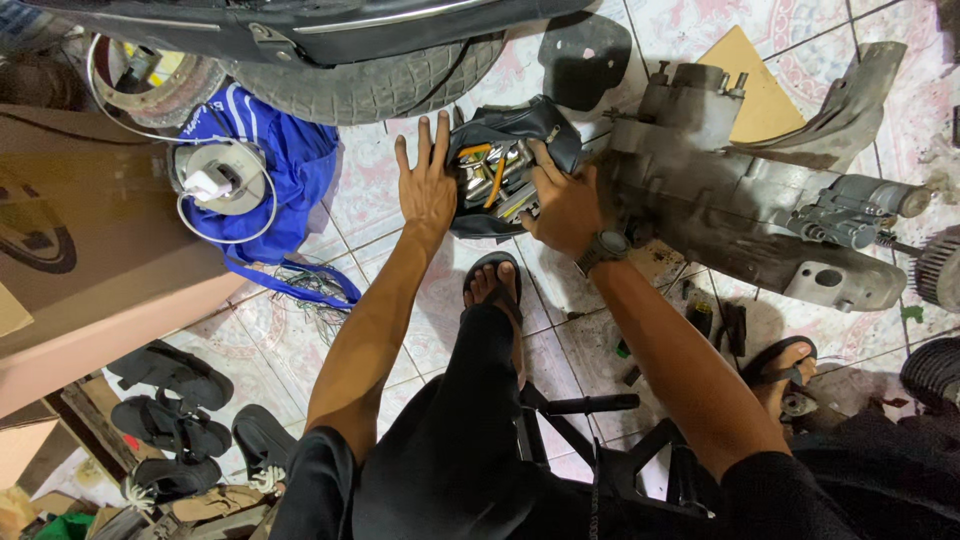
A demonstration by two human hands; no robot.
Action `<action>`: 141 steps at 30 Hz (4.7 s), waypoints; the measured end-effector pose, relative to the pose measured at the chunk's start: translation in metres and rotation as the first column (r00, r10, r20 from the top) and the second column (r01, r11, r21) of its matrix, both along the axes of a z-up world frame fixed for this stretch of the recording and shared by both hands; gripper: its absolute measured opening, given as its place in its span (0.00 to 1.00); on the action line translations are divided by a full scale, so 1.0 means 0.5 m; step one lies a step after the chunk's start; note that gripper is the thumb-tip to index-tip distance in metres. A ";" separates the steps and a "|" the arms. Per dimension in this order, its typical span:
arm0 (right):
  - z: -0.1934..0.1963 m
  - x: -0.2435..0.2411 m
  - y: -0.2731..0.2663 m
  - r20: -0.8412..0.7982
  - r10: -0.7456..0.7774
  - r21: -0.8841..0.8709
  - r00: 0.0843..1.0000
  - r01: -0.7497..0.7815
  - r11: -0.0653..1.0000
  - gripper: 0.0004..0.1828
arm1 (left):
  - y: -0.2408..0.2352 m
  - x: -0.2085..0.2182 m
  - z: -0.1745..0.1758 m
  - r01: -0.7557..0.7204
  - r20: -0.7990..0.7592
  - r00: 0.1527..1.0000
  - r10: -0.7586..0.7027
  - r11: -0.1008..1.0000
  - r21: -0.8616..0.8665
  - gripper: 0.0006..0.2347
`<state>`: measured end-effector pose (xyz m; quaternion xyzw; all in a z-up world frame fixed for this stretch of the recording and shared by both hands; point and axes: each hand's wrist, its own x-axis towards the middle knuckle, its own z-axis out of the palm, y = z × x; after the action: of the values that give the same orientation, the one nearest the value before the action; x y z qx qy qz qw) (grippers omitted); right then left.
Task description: The person sits on a low chair and works on a disassembled engine block placed on a piece of cardboard on the floor. They use a screwdriver to remove a bolt, then use their hands to remove a small internal component from the engine block. They then reach into a tool bag to retrieve another tool.
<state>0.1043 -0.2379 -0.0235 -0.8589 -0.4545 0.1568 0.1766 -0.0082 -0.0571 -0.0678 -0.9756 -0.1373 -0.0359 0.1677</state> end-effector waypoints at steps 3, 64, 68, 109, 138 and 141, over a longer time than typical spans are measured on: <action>0.009 0.002 0.002 0.093 0.018 0.036 0.996 -0.021 0.999 0.29 | -0.003 0.003 -0.005 -0.061 -0.188 0.981 0.052 0.997 -0.044 0.08; 0.123 -0.040 0.094 -0.780 -0.459 -0.169 0.425 0.564 0.808 0.23 | 0.033 0.031 0.132 0.077 0.116 0.993 0.012 0.673 -0.735 0.07; 0.318 -0.030 0.044 -0.801 -0.467 -0.216 0.375 0.546 0.809 0.28 | 0.016 0.068 0.219 0.131 0.161 0.987 0.020 0.489 -0.863 0.06; 0.209 0.354 -0.604 0.236 -0.278 -0.190 0.931 0.324 0.927 0.07 | -0.502 0.442 0.359 0.029 -0.184 0.937 -0.299 0.587 -0.809 0.12; 0.329 0.355 -0.584 -0.023 -0.548 -0.230 0.836 0.529 0.817 0.12 | -0.479 0.428 0.346 -0.019 -0.180 0.942 -0.283 0.491 -0.871 0.10; 0.429 0.338 -0.569 -0.130 -0.539 -0.179 0.832 0.515 0.838 0.12 | -0.475 0.422 0.363 -0.015 -0.192 0.932 -0.306 0.498 -0.867 0.10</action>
<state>0.2735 -0.5222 0.1908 -0.9438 -0.1705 0.2073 0.1930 0.2026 -0.2947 0.1140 -0.9297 -0.0236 0.1817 -0.3195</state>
